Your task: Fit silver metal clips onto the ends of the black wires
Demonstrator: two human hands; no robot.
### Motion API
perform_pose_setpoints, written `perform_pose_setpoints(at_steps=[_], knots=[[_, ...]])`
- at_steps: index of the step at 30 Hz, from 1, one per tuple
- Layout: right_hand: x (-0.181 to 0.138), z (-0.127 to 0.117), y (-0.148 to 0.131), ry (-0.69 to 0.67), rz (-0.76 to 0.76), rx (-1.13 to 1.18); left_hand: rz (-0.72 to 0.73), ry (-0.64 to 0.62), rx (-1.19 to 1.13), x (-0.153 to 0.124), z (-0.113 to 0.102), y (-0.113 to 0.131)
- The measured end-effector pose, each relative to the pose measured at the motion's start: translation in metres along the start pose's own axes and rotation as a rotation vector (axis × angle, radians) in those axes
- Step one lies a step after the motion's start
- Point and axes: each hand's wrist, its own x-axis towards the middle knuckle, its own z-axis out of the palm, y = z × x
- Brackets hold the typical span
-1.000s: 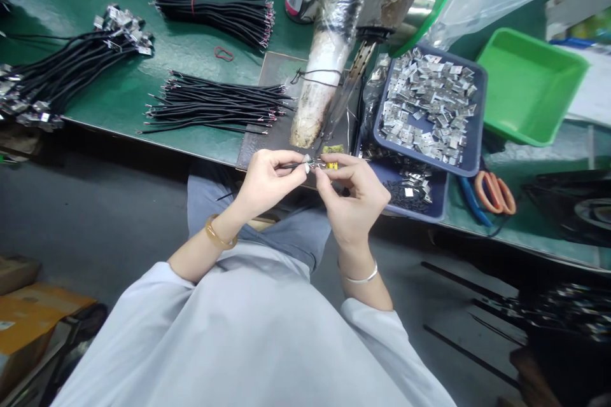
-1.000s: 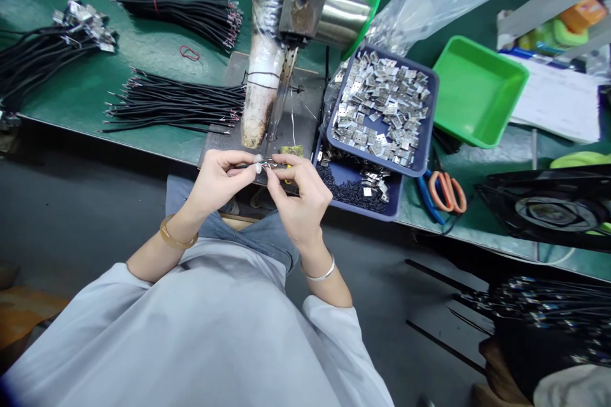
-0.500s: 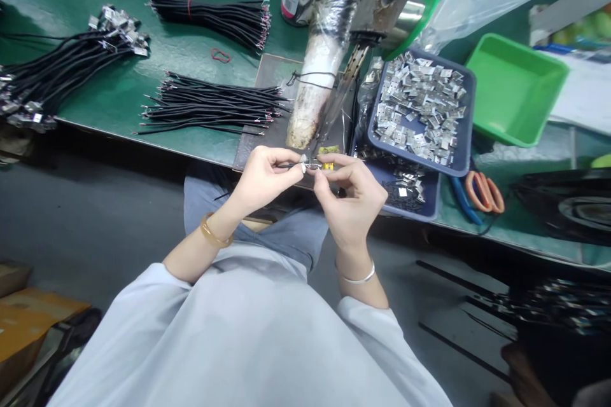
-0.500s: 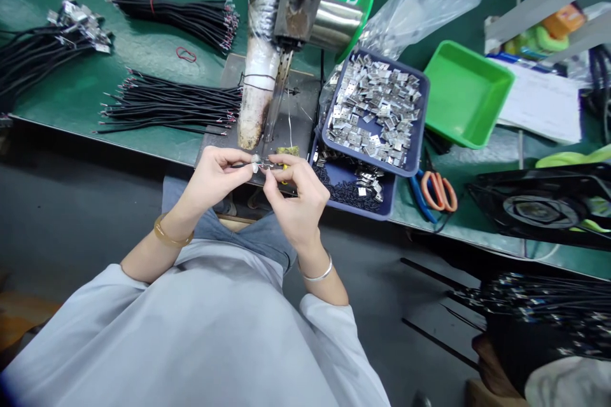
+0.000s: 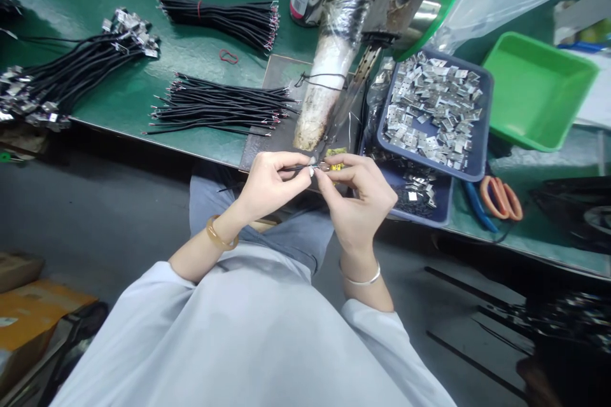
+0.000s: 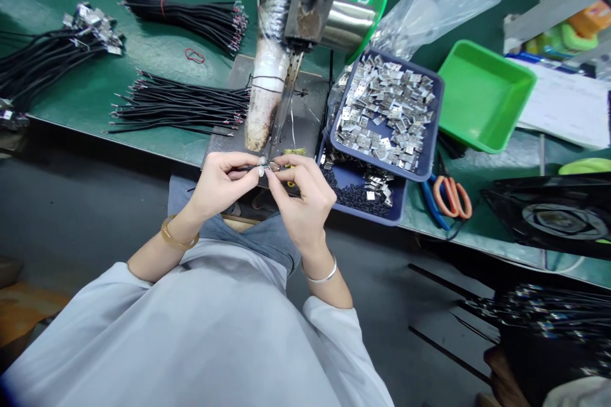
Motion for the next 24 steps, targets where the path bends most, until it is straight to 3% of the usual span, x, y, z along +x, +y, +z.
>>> perform_pose_setpoints(at_steps=[5,9,11,14,15,16,20,22,24], knots=[[-0.008,-0.001,0.002,-0.037,-0.070,-0.060,-0.034,-0.064,0.044,0.000,-0.003,-0.002],[-0.014,-0.010,0.000,-0.052,0.011,-0.003,-0.042,-0.139,0.099,-0.004,-0.004,0.000],[-0.013,-0.019,-0.002,0.079,-0.025,0.027,-0.001,-0.195,0.131,-0.010,-0.003,0.000],[-0.009,-0.041,0.000,0.498,-0.233,0.001,0.113,-0.237,0.212,-0.024,-0.003,-0.002],[-0.008,-0.050,0.002,0.576,-0.244,-0.051,0.151,-0.243,0.225,-0.028,-0.003,-0.002],[-0.006,-0.058,0.006,0.549,-0.185,-0.146,0.178,-0.259,0.228,-0.033,-0.004,-0.002],[-0.001,-0.081,0.033,-0.070,0.224,-0.467,0.066,-0.445,0.079,-0.041,-0.007,0.003],[0.001,-0.080,0.048,-0.217,0.262,-0.532,-0.055,-0.509,-0.081,-0.039,-0.008,0.005],[0.004,-0.074,0.060,-0.291,0.270,-0.578,-0.131,-0.488,-0.212,-0.035,-0.007,0.006]])
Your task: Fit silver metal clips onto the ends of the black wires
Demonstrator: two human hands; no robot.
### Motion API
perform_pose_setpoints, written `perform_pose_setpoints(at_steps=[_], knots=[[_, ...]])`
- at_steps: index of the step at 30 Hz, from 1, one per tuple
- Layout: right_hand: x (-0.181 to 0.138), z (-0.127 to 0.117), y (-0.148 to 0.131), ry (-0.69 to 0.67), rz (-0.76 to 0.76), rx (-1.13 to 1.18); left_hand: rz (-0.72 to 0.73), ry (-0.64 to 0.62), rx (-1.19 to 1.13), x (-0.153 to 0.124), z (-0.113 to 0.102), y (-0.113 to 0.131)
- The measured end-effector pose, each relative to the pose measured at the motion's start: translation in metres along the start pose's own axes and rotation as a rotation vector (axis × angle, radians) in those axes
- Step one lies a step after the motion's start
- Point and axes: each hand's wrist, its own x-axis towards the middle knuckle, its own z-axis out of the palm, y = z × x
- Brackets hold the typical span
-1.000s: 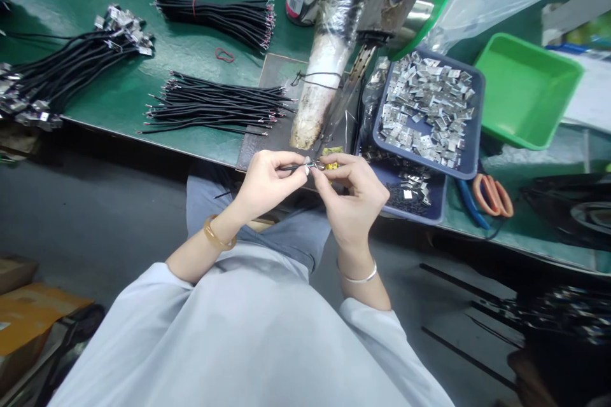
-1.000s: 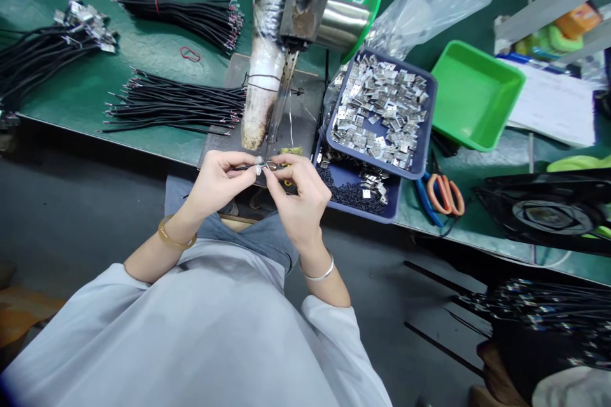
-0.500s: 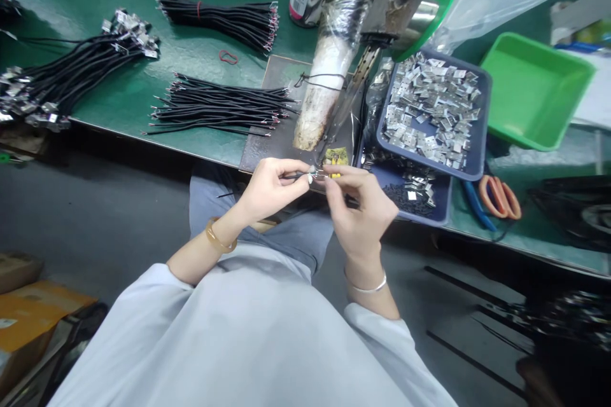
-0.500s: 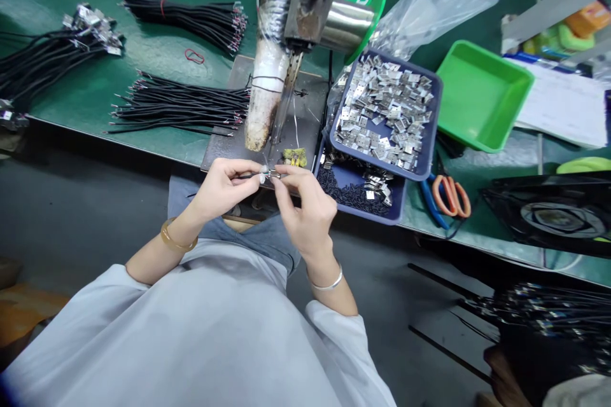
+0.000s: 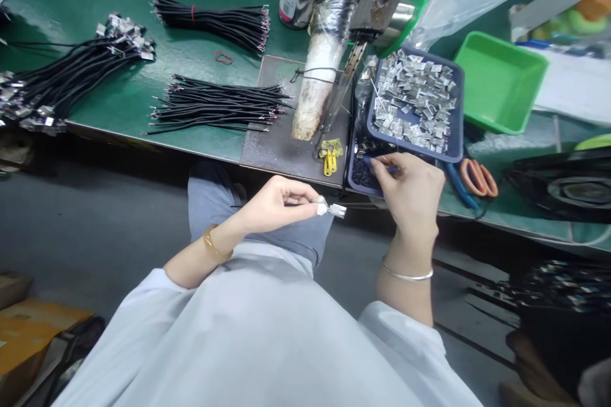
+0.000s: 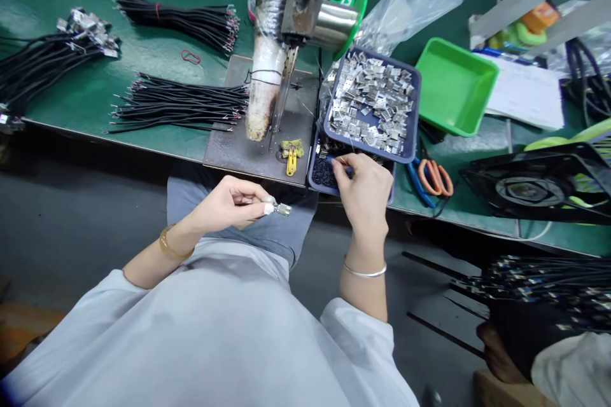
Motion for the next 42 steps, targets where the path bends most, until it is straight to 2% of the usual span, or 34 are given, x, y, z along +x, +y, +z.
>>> perform_pose_setpoints(at_steps=[3,6,10,13,16,20,21,22,25,27,32,42], knots=[[0.010,0.009,-0.002,-0.068,0.025,-0.105,-0.018,0.116,-0.099,0.007,0.000,0.000],[0.016,0.008,-0.006,-0.134,0.058,-0.168,-0.028,0.205,-0.140,0.011,0.000,-0.001],[0.020,0.001,-0.004,-0.204,0.042,-0.116,-0.004,0.256,-0.128,0.011,0.000,-0.004],[0.017,-0.002,-0.003,-0.200,0.058,-0.033,0.021,0.298,-0.113,0.009,-0.001,-0.007],[0.009,-0.006,-0.011,-0.052,0.114,0.064,0.054,0.345,-0.122,0.010,-0.001,-0.013],[-0.008,-0.013,-0.036,0.358,0.188,0.420,0.089,0.414,-0.101,0.014,0.003,-0.020],[-0.013,-0.015,-0.044,0.401,0.193,0.524,0.105,0.442,-0.073,0.015,0.005,-0.020],[-0.017,-0.015,-0.052,0.390,0.195,0.614,0.124,0.471,-0.037,0.016,0.007,-0.020],[-0.028,-0.008,-0.071,0.169,0.168,0.773,0.176,0.530,0.086,0.017,0.012,-0.018],[-0.033,0.002,-0.080,0.078,0.144,0.804,0.206,0.540,0.162,0.017,0.015,-0.017],[-0.033,0.022,-0.084,0.046,0.116,0.767,0.286,0.522,0.330,0.014,0.019,-0.017],[-0.033,0.020,-0.080,0.016,0.099,0.782,0.299,0.516,0.413,0.013,0.021,-0.017]])
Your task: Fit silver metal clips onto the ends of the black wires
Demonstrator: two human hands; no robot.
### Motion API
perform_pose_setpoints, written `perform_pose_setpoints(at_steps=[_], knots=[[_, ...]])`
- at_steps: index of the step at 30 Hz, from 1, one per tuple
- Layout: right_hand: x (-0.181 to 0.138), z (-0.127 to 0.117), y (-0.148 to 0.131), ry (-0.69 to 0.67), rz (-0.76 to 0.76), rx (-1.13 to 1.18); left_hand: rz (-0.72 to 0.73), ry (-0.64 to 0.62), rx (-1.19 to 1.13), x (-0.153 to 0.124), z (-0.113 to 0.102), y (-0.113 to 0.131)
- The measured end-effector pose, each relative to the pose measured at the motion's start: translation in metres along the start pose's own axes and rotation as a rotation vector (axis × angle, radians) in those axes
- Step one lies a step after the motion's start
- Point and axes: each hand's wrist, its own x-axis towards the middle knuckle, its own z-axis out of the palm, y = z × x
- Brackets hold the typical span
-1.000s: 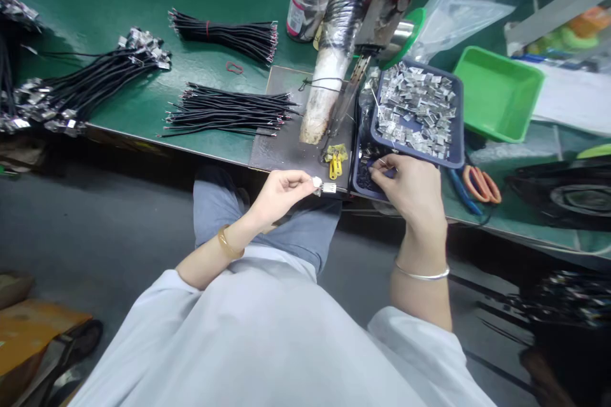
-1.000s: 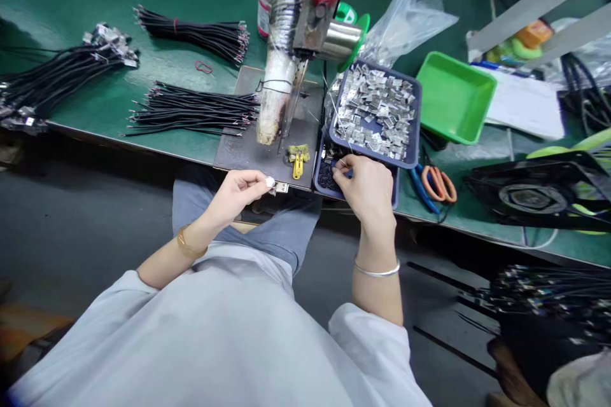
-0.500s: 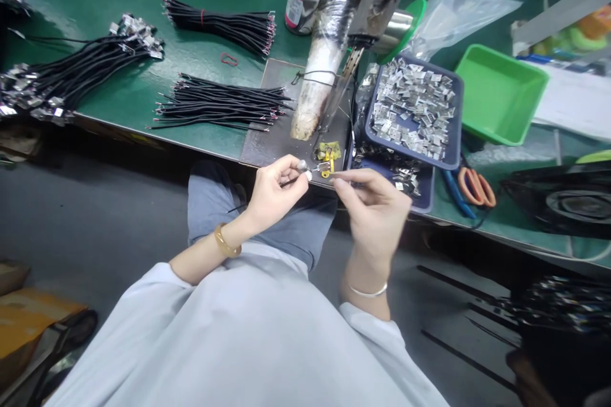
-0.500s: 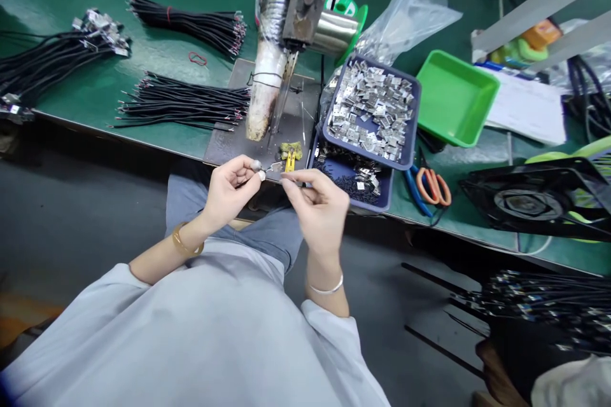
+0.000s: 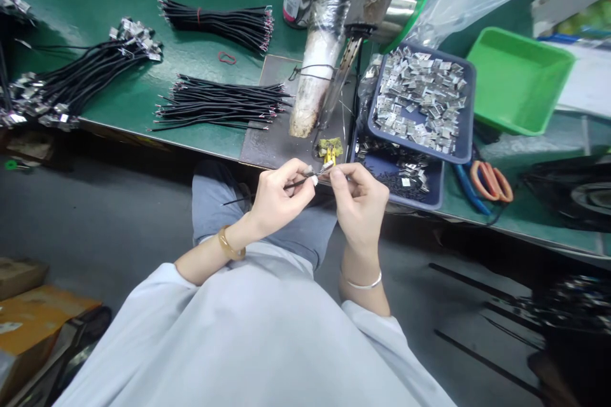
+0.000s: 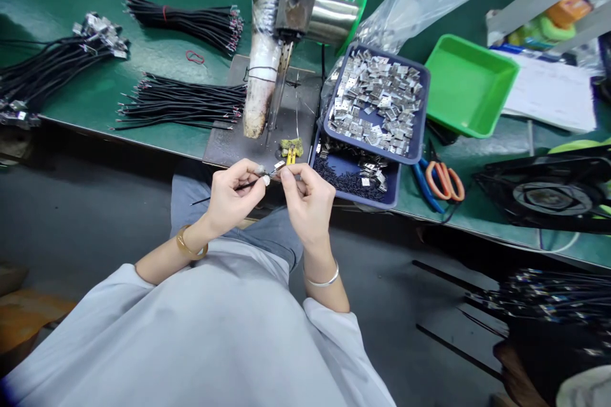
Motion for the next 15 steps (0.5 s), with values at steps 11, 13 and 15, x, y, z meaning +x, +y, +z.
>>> perform_pose_setpoints(at_steps=[11,13,15], knots=[[0.0001,0.0017,-0.0081,0.004,-0.138,-0.199,0.172,-0.010,0.106,-0.0049,-0.0013,-0.0071],[-0.0004,0.0019,-0.0092,0.015,-0.216,-0.262,0.250,-0.015,0.175,-0.0047,-0.0027,-0.0073],[-0.0002,0.0010,-0.0089,0.028,-0.219,-0.285,0.340,-0.005,0.255,-0.0038,-0.0044,-0.0076]])
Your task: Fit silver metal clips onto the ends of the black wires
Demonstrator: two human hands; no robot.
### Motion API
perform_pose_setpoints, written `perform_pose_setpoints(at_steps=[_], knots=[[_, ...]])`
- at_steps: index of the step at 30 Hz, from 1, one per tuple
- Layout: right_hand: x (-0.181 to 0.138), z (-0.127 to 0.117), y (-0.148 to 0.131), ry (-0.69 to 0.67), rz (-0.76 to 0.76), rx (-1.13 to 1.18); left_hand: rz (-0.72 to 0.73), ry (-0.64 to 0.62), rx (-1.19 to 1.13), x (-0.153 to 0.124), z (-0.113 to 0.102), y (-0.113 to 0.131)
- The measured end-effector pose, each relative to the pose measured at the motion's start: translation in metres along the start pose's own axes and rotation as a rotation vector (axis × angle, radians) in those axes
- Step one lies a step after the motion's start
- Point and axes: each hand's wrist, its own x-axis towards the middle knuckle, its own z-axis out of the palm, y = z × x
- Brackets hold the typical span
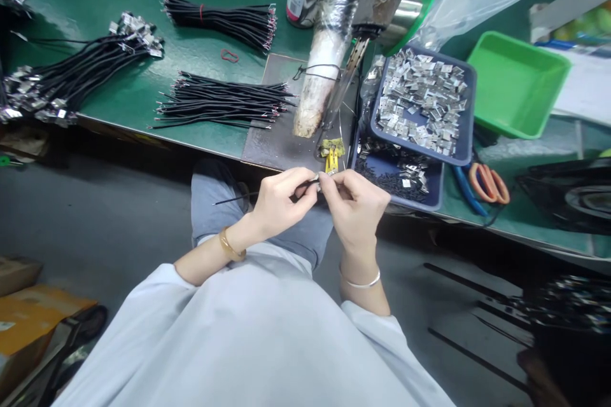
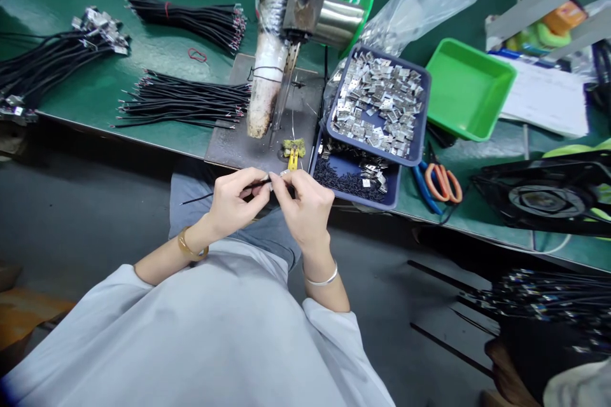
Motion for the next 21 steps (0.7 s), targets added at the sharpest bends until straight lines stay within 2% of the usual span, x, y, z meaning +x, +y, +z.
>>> perform_pose_setpoints(at_steps=[3,5,7,10,12,14,16,19,21], knots=[[0.002,-0.002,0.004,0.015,0.150,0.049,0.112,0.018,0.076,0.001,-0.003,-0.002],[0.004,-0.004,0.007,-0.029,0.248,0.150,0.160,0.020,0.079,0.001,-0.005,-0.003],[0.006,-0.005,0.010,-0.095,0.280,0.267,0.147,0.004,0.049,0.002,-0.007,-0.004],[0.004,-0.005,0.011,-0.092,0.213,0.322,-0.077,-0.053,-0.131,0.002,-0.011,-0.004],[0.001,-0.005,0.010,-0.046,0.103,0.206,-0.285,-0.117,-0.330,0.002,-0.013,-0.005],[-0.002,-0.006,0.009,-0.002,0.004,0.044,-0.427,-0.143,-0.481,0.003,-0.014,-0.006],[-0.004,-0.006,0.008,0.090,-0.032,-0.011,-0.502,-0.087,-0.525,0.003,-0.012,-0.008],[-0.006,-0.007,0.006,0.276,-0.013,0.111,-0.551,0.020,-0.509,0.004,-0.010,-0.012],[-0.007,-0.008,0.004,0.293,0.012,0.158,-0.546,0.045,-0.487,0.006,-0.009,-0.013]])
